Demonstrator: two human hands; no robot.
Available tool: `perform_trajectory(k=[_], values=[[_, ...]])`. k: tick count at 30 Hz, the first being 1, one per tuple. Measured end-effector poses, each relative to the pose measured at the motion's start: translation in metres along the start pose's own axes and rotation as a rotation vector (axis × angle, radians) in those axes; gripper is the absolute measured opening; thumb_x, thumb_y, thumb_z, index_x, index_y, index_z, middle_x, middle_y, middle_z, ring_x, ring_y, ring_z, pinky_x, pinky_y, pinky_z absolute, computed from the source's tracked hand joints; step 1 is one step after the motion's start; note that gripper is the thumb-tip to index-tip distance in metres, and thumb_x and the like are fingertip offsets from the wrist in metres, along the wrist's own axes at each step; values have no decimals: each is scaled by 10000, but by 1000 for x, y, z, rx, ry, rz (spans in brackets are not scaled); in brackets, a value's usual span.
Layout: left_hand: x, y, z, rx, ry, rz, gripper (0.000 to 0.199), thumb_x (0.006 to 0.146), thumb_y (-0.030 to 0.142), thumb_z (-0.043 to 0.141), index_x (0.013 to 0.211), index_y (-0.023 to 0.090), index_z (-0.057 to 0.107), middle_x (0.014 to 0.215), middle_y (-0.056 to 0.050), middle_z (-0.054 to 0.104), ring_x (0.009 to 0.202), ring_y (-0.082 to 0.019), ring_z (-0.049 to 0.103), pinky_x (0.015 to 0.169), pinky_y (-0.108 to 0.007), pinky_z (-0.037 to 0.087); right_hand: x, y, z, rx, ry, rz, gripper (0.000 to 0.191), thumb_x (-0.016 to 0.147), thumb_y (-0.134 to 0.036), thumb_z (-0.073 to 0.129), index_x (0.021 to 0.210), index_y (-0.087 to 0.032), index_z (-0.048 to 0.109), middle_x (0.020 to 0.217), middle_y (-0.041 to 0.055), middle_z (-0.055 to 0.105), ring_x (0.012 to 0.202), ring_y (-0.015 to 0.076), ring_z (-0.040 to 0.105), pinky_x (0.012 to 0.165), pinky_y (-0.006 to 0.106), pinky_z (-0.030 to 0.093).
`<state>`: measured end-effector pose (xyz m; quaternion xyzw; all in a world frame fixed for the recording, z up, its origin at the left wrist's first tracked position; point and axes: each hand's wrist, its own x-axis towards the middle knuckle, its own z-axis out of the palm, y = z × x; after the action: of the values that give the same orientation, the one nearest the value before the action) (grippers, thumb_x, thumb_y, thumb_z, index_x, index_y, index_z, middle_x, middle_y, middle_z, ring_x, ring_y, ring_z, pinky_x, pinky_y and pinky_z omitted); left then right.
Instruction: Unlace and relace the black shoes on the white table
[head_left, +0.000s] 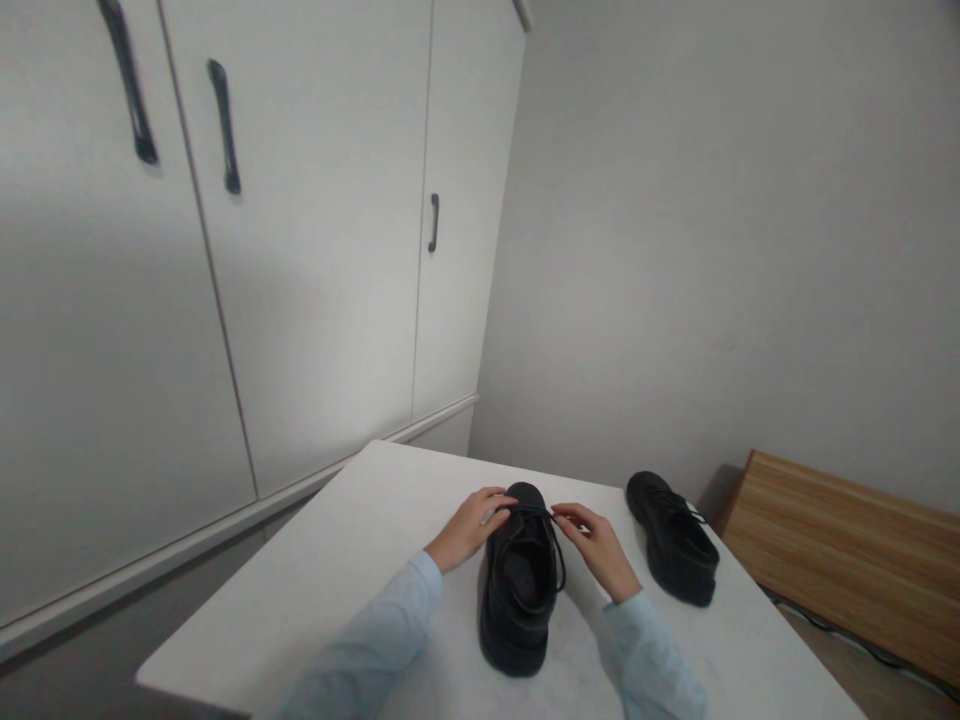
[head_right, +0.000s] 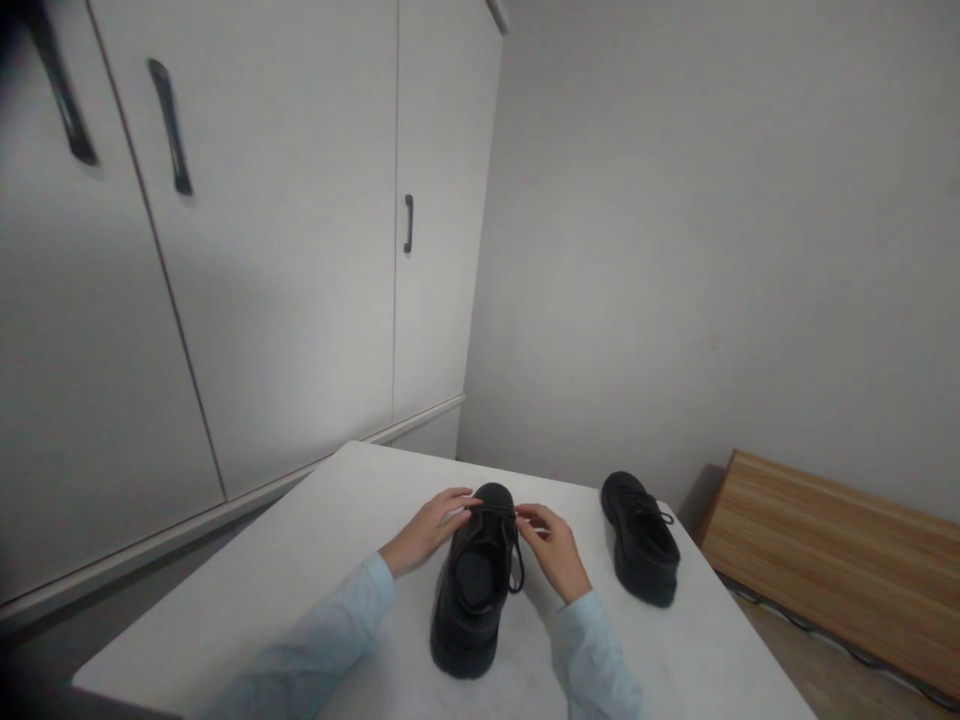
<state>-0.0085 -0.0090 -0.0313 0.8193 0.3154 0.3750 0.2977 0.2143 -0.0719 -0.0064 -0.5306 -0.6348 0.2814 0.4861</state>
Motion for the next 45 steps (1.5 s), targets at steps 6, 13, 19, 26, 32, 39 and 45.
perform_trajectory(k=[6,13,19,26,32,39,45], values=[[1,5,-1,9,69,93,352,888,398,434,1168,225,559,1155,-85,558,1113,-210,477,1007,-366,341,-3,0,3,19,-94,-49,339,740,-402,625,1025,-225,670,1156,90,622,1092,265,547,877,394,459],[1,5,0,53,142,50,206,824,378,546,886,218,660,1017,-73,551,1033,-219,501,944,-353,378,-4,2,5,5,-132,-25,451,686,-384,676,1111,-242,622,1215,87,597,1130,276,528,935,447,419],[2,1,1,58,127,39,207,813,379,563,882,204,648,971,-67,569,987,-217,512,906,-352,389,-5,4,6,-17,-139,-10,504,665,-373,690,1140,-234,596,1232,97,582,1140,280,520,938,450,415],[2,6,1,84,126,45,226,823,384,545,903,195,639,974,-77,584,985,-223,510,894,-352,385,-5,7,7,-44,-152,17,524,679,-394,674,1168,-237,569,1270,98,549,1169,277,494,944,444,405],[3,5,6,62,151,22,183,832,343,526,819,185,617,900,-62,596,922,-214,521,863,-354,399,-4,8,7,-54,-145,7,516,673,-407,675,1155,-254,576,1259,92,553,1165,278,493,925,442,414],[3,5,12,-1,179,-31,177,851,330,475,838,180,568,881,-52,595,906,-196,525,848,-336,408,-4,7,7,-95,-148,-24,513,676,-407,676,1149,-236,576,1244,101,558,1154,281,499,938,439,402],[4,4,15,-202,164,-107,190,873,352,442,864,182,526,886,-36,612,874,-163,564,783,-282,435,-3,8,6,-120,-147,-43,500,680,-398,676,1141,-231,582,1234,99,564,1144,276,509,958,434,390]])
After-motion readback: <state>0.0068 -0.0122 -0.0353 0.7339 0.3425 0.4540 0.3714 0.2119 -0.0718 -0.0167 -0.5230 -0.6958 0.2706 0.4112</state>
